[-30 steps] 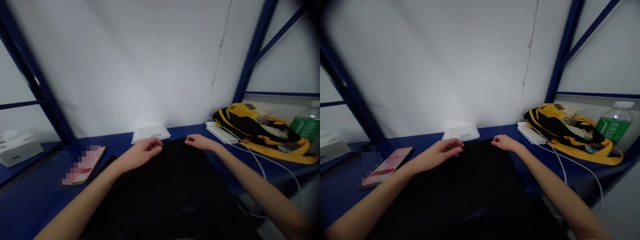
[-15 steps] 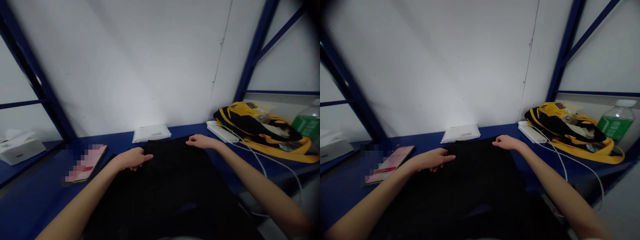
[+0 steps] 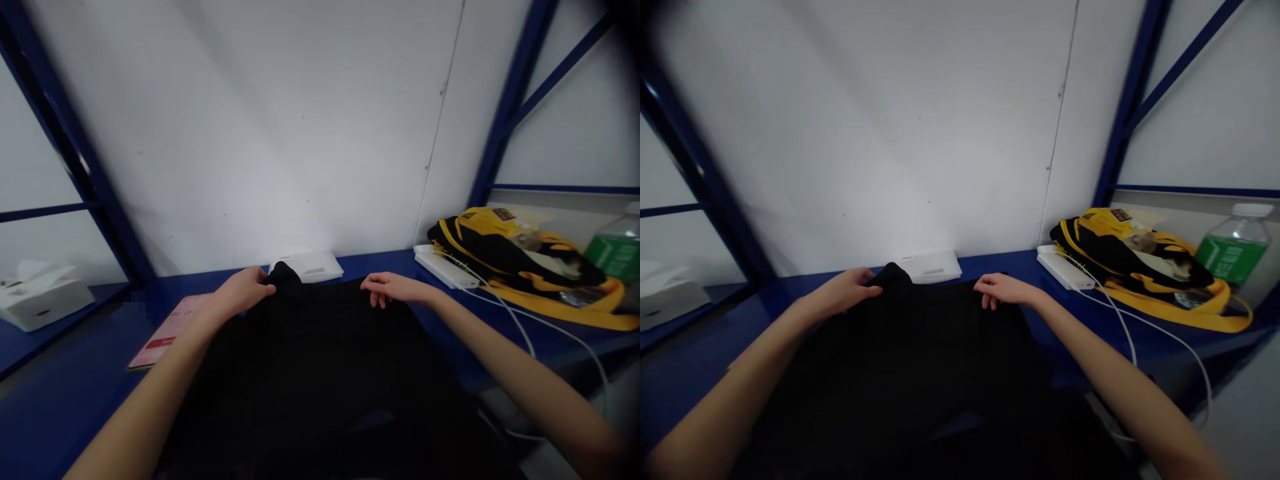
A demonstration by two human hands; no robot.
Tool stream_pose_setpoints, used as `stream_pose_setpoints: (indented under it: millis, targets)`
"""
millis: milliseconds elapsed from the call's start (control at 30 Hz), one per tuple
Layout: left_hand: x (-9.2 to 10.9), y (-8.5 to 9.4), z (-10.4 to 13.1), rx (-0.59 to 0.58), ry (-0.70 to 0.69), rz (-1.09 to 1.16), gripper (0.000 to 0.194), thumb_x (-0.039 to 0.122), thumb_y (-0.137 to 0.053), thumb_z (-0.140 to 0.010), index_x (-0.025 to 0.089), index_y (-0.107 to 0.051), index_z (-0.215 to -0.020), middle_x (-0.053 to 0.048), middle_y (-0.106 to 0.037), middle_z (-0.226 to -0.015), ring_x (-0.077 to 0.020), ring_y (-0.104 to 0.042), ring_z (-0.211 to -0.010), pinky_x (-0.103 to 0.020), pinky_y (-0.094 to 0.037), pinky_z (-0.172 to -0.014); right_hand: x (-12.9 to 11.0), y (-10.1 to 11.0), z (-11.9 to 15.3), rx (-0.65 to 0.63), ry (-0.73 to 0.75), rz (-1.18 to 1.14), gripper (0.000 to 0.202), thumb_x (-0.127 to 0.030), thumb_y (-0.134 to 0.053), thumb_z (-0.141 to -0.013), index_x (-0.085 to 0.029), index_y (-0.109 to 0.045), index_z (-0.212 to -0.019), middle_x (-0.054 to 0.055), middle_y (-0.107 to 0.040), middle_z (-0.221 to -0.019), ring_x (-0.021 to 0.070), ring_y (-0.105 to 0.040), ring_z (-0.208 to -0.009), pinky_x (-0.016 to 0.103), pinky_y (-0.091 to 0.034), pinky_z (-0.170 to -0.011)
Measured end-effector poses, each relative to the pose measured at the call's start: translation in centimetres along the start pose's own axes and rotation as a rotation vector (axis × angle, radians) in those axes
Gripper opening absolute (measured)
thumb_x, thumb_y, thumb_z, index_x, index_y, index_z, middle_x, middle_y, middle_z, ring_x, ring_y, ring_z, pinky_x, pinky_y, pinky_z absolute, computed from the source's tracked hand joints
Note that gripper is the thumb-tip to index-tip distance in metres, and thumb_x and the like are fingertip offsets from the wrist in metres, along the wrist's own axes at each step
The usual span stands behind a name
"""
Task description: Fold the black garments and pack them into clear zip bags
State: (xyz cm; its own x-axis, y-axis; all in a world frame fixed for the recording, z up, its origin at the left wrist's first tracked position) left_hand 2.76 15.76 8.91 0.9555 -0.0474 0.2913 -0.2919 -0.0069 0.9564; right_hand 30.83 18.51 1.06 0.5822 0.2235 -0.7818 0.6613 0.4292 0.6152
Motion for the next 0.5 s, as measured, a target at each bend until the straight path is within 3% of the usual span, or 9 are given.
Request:
stream_pose_setpoints:
  millis: [100,200,367,500]
  targets:
    - [0.9,0.6,-0.7,0.040,-0.065,-0.064,0.042,0.040,-0.049,-0.068,0.013,-0.055,-0.098,-0.014,-0.062,-0.100,-0.0255,-0.059,-0.088,-0.030,-0.044,-0.070,-0.2,-0.4,0.0,-0.031,0.039,-0.011,0.032,-0.039,-0.041,-0.084,-0.013,-0.049,-0.101,0.004,-0.064,-0.071,0.0093,-0.053,-0.053,0.023,-0.040,-0.056]
    - [3.3,0.8,-0.8,0.074,-0.153,-0.144,0.041,0.039,-0.048,-0.068,0.013,-0.056,-0.098,-0.015,-0.063,-0.096,-0.0277,-0.058,-0.088,-0.032,-0.043,-0.069,-0.1,-0.4,-0.1,-0.033,0.034,-0.021,0.027,-0.032,-0.041,-0.084,-0.013,-0.048,-0.101,0.003,-0.064,-0.071,0.0091,-0.053,-0.054,0.023,-0.040,-0.056]
    - [9.3,0.6,0.6,0.164,-0.228,-0.293,0.028,0.025,-0.046,-0.071,0.013,-0.060,-0.093,-0.015,-0.063,-0.090,-0.0271,-0.059,-0.083,-0.032,-0.043,-0.062,0.5,-0.4,-0.4,-0.036,0.009,-0.036,0.024,-0.026,-0.040,-0.082,-0.014,-0.048,-0.101,0.003,-0.064,-0.071,0.0091,-0.054,-0.053,0.023,-0.041,-0.055]
    - [14.6,-1.4,2.0,0.193,-0.312,-0.303,0.022,0.016,-0.048,-0.075,0.012,-0.062,-0.092,-0.013,-0.065,-0.084,-0.0238,-0.060,-0.084,-0.030,-0.044,-0.065,0.5,-0.4,-0.5,-0.037,0.023,-0.026,0.024,-0.025,-0.040,-0.081,-0.013,-0.048,-0.101,0.003,-0.064,-0.070,0.0095,-0.055,-0.054,0.022,-0.039,-0.054]
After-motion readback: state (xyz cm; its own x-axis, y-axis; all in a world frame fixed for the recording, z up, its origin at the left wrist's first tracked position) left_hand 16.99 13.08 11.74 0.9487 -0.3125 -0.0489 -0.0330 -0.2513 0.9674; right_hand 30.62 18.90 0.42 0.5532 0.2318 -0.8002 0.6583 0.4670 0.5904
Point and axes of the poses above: each hand's wrist, its own z-axis away from the middle knuckle, its own y-axis out of the back of the hand, x = y × z, the point moved 7 cm from there along -z, towards the middle knuckle
